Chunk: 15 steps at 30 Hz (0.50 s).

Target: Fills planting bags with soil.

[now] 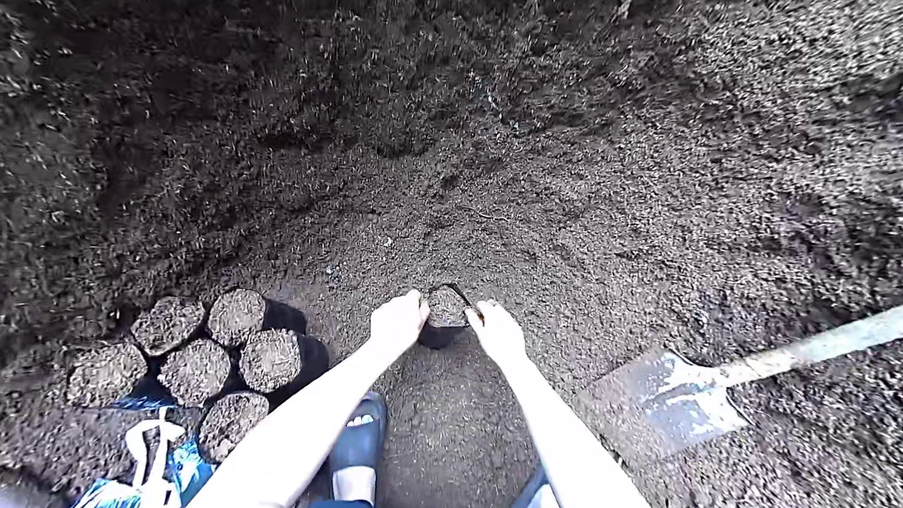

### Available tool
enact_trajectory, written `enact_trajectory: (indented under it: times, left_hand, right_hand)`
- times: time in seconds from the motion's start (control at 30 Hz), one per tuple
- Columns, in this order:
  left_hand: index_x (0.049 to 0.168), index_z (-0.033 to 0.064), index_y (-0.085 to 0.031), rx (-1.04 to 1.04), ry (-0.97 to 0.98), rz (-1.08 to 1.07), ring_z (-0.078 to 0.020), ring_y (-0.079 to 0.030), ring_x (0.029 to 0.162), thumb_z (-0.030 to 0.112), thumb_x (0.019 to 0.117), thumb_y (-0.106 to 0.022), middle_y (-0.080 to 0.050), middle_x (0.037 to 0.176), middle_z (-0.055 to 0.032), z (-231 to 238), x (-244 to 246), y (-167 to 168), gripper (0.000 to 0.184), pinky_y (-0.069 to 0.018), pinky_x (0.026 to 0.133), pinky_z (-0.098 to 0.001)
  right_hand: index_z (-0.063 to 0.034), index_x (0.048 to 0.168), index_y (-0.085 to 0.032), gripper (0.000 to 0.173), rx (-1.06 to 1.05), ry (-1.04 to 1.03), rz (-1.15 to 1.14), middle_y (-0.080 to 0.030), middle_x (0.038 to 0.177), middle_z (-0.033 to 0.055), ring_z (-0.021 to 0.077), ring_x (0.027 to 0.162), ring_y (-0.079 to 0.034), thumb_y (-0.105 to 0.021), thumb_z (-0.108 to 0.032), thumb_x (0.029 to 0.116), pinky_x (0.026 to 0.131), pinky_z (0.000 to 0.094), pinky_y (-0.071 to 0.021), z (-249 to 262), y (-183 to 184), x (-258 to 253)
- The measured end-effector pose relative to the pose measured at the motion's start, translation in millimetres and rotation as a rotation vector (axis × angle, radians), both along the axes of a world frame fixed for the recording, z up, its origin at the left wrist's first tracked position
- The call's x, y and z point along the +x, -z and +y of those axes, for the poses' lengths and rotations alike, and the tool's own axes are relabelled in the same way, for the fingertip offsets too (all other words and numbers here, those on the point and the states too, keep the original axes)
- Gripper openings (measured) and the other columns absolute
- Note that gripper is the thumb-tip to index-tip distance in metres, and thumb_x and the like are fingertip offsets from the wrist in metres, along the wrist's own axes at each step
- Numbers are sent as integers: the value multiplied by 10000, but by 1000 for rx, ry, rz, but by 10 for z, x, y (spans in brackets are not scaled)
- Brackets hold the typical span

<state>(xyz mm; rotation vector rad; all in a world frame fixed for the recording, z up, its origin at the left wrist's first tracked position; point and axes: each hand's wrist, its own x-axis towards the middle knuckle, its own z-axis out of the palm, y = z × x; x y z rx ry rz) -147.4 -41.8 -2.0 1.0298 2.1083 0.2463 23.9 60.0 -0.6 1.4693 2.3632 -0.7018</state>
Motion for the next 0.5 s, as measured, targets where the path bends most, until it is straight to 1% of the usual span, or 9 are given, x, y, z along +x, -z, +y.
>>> enact_trajectory:
  times: [0.07, 0.1, 0.13, 0.17, 0.23, 0.27, 0.3, 0.37, 0.5]
  left_hand:
    - [1343, 51, -569, 10, -115, -143, -406, -637, 1201, 525, 1097, -353, -662, 1247, -231, -85, -22, 101, 576, -488, 953, -648]
    - [1431, 38, -514, -24, -146, -212, -418, -614, 1254, 628, 1062, -351, -636, 1315, -252, -104, -61, 162, 715, -472, 1004, -657]
    - [1474, 10, -473, -72, -143, -278, -431, -587, 1294, 710, 1022, -348, -606, 1363, -275, -111, -86, 222, 842, -450, 1050, -657]
    - [1447, -30, -498, -100, -119, -346, -438, -583, 1293, 746, 1002, -345, -599, 1361, -296, -112, -83, 296, 907, -437, 1072, -648]
    - [1282, -70, -620, -119, -26, -449, -381, -646, 1145, 681, 1049, -304, -661, 1225, -268, -92, 24, 375, 848, -467, 1025, -587]
    - [1208, -64, -640, -104, 11, -480, -312, -654, 1032, 582, 1097, -271, -675, 1134, -219, -81, 101, 354, 752, -487, 964, -520]
    - [1144, -50, -631, -67, 26, -500, -243, -618, 919, 451, 1135, -253, -649, 1034, -163, -69, 164, 334, 628, -484, 889, -452]
    - [1122, -50, -607, -5, 1, -536, -197, -562, 847, 286, 1149, -265, -584, 964, -123, -44, 215, 282, 480, -474, 841, -400]
    - [1045, -25, -600, 39, -91, -574, -134, -482, 711, 264, 1148, -308, -501, 835, -53, -57, 311, 263, 424, -442, 714, -324]
  right_hand:
    - [-110, 1371, -604, 479, 47, -13, 65, -581, 1403, 178, 343, 1206, -638, -450, -456, 1079, 976, 551, -519, -63, -34, 146]
    - [-147, 1439, -568, 451, 75, -62, 131, -539, 1471, 153, 337, 1197, -645, -456, -393, 1078, 958, 542, -534, -89, -24, 197]
    - [-180, 1511, -507, 466, 70, -145, 183, -462, 1565, 116, 330, 1227, -635, -442, -300, 1066, 961, 540, -542, -105, -9, 217]
    - [-218, 1575, -424, 528, 36, -241, 188, -349, 1655, 66, 321, 1262, -621, -422, -233, 1047, 968, 539, -542, -113, 0, 202]
    - [-270, 1646, -245, 640, -88, -375, 73, -153, 1727, 15, 320, 1276, -611, -417, -184, 1036, 969, 554, -529, -104, -9, 100]
    - [-277, 1657, -192, 668, -136, -410, 9, -124, 1732, 19, 331, 1264, -616, -425, -173, 1040, 963, 568, -525, -102, 6, 48]
    - [-271, 1658, -186, 676, -159, -433, -38, -128, 1731, 32, 344, 1235, -630, -436, -164, 1038, 945, 579, -527, -111, 25, 4]
    - [-245, 1656, -197, 672, -159, -468, -119, -136, 1729, 45, 360, 1188, -649, -451, -162, 1040, 920, 585, -529, -149, 22, -71]
    - [-206, 1647, -242, 653, -139, -518, -219, -137, 1729, 58, 407, 1123, -667, -464, -131, 1037, 876, 609, -532, -206, 80, -77]
